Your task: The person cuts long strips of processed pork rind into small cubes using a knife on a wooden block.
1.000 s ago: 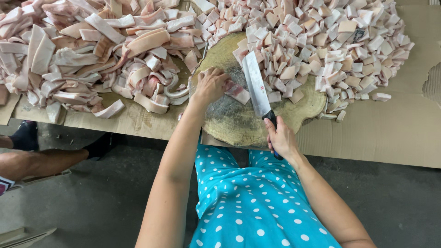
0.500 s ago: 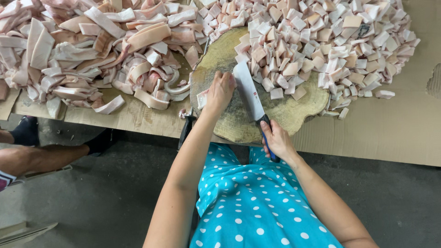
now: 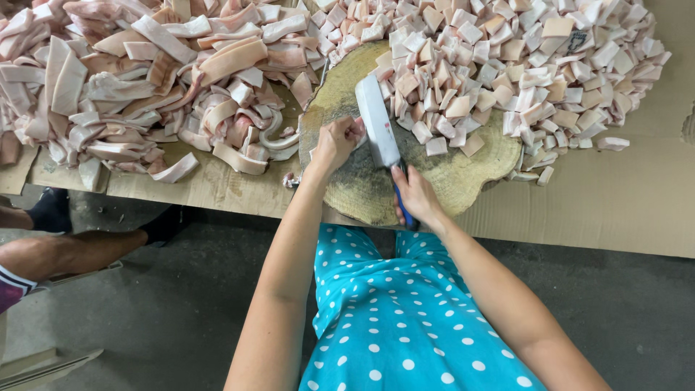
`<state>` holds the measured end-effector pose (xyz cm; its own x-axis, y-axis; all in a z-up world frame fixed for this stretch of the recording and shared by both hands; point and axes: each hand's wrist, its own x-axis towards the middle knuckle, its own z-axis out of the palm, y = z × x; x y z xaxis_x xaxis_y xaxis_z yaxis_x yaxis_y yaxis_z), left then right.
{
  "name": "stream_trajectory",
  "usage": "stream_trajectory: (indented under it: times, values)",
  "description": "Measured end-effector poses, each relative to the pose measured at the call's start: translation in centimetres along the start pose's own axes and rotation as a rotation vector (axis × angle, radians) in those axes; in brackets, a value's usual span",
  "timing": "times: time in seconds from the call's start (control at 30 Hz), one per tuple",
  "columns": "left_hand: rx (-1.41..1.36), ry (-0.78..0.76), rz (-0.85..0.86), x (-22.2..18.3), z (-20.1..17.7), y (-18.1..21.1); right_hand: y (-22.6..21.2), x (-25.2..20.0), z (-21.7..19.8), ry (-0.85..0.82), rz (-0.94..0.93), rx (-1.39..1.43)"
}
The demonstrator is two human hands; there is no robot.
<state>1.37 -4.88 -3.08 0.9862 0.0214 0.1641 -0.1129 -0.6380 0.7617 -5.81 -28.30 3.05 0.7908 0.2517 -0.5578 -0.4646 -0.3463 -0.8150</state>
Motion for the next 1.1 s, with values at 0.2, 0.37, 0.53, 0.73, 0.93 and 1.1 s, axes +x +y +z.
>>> stream_trajectory:
  times: [0.2, 0.37, 0.53, 0.73, 0.93, 1.1]
  values:
    - [-0.112, 0.069, 0.030, -0.6, 0.0, 1.2, -0.2, 1.0, -0.3, -0.070, -0.012, -0.059]
    - [-0.254, 0.017, -0.046, -0.9, -0.3, 2.1, 2.6, -3.7, -0.8, -0.087, 0.014, -0.035]
    - [-0.046, -0.032, -0.057, -0.5, -0.5, 1.5, 1.5, -1.8, -0.3, -0.103, 0.005, -0.004]
    - [-0.016, 0.016, -0.041, -0.5, -0.1, 1.2, -1.3, 2.1, 0.7, -0.071, -0.066, -0.067]
    - [-0.210, 0.009, -0.115, -0.4, -0.2, 1.5, 1.5, -2.4, 0.0, -0.147, 0.003, 0.002]
    - [0.010, 0.039, -0.061, -0.4, -0.5, 3.1, 2.0, -2.3, 0.4, -0.150, -0.057, -0.021]
